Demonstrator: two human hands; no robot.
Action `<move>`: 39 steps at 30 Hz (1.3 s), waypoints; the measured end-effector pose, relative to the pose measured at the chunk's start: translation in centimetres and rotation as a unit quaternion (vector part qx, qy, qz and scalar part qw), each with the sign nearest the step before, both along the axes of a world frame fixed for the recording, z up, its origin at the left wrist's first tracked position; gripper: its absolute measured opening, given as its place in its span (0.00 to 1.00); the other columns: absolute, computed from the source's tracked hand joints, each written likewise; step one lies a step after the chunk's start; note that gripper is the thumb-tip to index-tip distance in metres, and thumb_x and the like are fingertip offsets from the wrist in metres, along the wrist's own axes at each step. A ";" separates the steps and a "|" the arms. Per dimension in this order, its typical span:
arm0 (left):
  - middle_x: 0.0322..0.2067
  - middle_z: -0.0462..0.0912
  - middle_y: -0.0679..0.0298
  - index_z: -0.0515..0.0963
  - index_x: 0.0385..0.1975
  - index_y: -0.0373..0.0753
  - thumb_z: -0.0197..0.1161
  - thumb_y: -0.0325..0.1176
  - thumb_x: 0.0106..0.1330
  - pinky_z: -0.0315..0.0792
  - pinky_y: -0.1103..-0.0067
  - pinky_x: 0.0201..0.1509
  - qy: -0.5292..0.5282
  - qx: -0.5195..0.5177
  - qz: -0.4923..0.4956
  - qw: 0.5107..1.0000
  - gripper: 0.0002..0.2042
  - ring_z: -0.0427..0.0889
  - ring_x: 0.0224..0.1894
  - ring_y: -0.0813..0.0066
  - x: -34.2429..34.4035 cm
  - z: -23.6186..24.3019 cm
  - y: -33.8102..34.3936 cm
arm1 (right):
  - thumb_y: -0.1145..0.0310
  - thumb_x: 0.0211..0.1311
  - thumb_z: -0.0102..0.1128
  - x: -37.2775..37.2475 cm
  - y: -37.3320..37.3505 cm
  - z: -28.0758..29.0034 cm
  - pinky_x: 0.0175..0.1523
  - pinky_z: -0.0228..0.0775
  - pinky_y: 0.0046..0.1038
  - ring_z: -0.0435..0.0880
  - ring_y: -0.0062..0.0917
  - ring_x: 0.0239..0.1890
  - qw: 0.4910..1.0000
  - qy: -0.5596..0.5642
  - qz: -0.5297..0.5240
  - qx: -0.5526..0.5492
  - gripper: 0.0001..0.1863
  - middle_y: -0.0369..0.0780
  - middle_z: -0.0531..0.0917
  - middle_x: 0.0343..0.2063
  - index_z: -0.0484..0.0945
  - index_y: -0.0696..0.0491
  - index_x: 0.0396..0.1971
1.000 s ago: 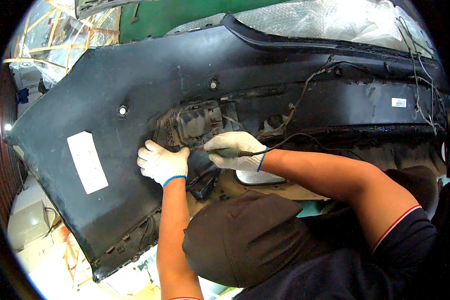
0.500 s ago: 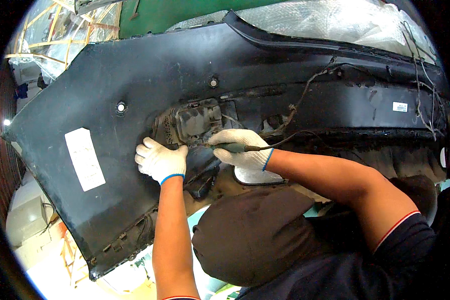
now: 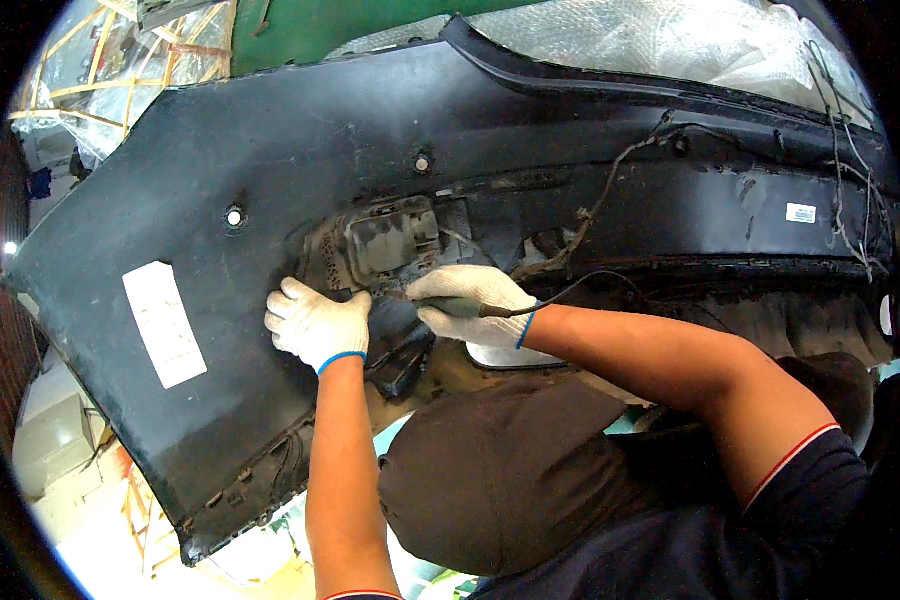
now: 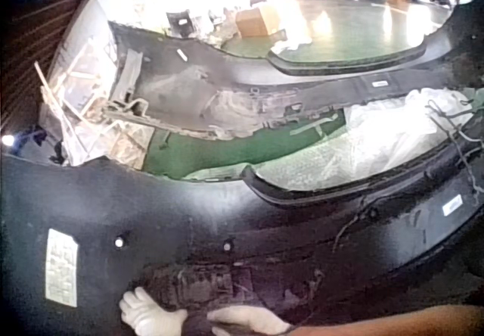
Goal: The person scrapes a black plastic car part with a small tool, focusing on a specific area to remove residue or adhesive. The person is sitting on the floor in a workshop environment.
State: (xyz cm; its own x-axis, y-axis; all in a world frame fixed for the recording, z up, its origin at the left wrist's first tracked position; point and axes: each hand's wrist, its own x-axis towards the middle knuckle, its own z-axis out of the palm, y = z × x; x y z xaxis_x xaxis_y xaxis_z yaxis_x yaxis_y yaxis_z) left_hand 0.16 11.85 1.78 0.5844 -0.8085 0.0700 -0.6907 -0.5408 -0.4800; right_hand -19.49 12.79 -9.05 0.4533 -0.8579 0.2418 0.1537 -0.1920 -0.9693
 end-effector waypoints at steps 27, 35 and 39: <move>0.63 0.73 0.49 0.69 0.66 0.36 0.87 0.58 0.40 0.77 0.48 0.64 0.004 0.007 0.017 1.000 0.54 0.72 0.67 0.44 -0.4 0.0 -0.3 | 0.67 0.67 0.73 -0.5 -0.7 -0.8 0.56 0.83 0.33 0.91 0.34 0.48 0.997 -0.011 0.008 0.081 0.15 0.44 0.91 0.45 0.86 0.52 0.51; 0.62 0.72 0.48 0.69 0.66 0.36 0.87 0.58 0.41 0.77 0.48 0.63 0.001 0.001 0.007 1.000 0.53 0.72 0.67 0.44 -0.1 -0.3 0.0 | 0.67 0.68 0.72 0.0 -0.8 -0.9 0.55 0.83 0.34 0.91 0.34 0.47 0.996 -0.023 0.012 0.085 0.14 0.44 0.90 0.45 0.85 0.52 0.51; 0.60 0.72 0.49 0.68 0.67 0.35 0.86 0.57 0.41 0.76 0.51 0.63 -0.005 -0.004 0.003 1.000 0.53 0.72 0.66 0.45 -0.1 -0.5 0.0 | 0.67 0.67 0.71 0.1 -0.7 -0.9 0.54 0.84 0.34 0.91 0.36 0.47 0.996 -0.015 0.017 0.082 0.14 0.45 0.90 0.44 0.85 0.52 0.51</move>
State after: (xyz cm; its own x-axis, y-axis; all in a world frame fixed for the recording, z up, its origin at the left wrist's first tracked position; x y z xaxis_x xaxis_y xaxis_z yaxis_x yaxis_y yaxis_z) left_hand 0.08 11.89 1.27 0.5880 -0.8047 0.0822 -0.6828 -0.5483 -0.4829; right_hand -19.41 12.05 -10.00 0.4780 -0.8711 0.1129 0.1866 -0.0249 -0.9821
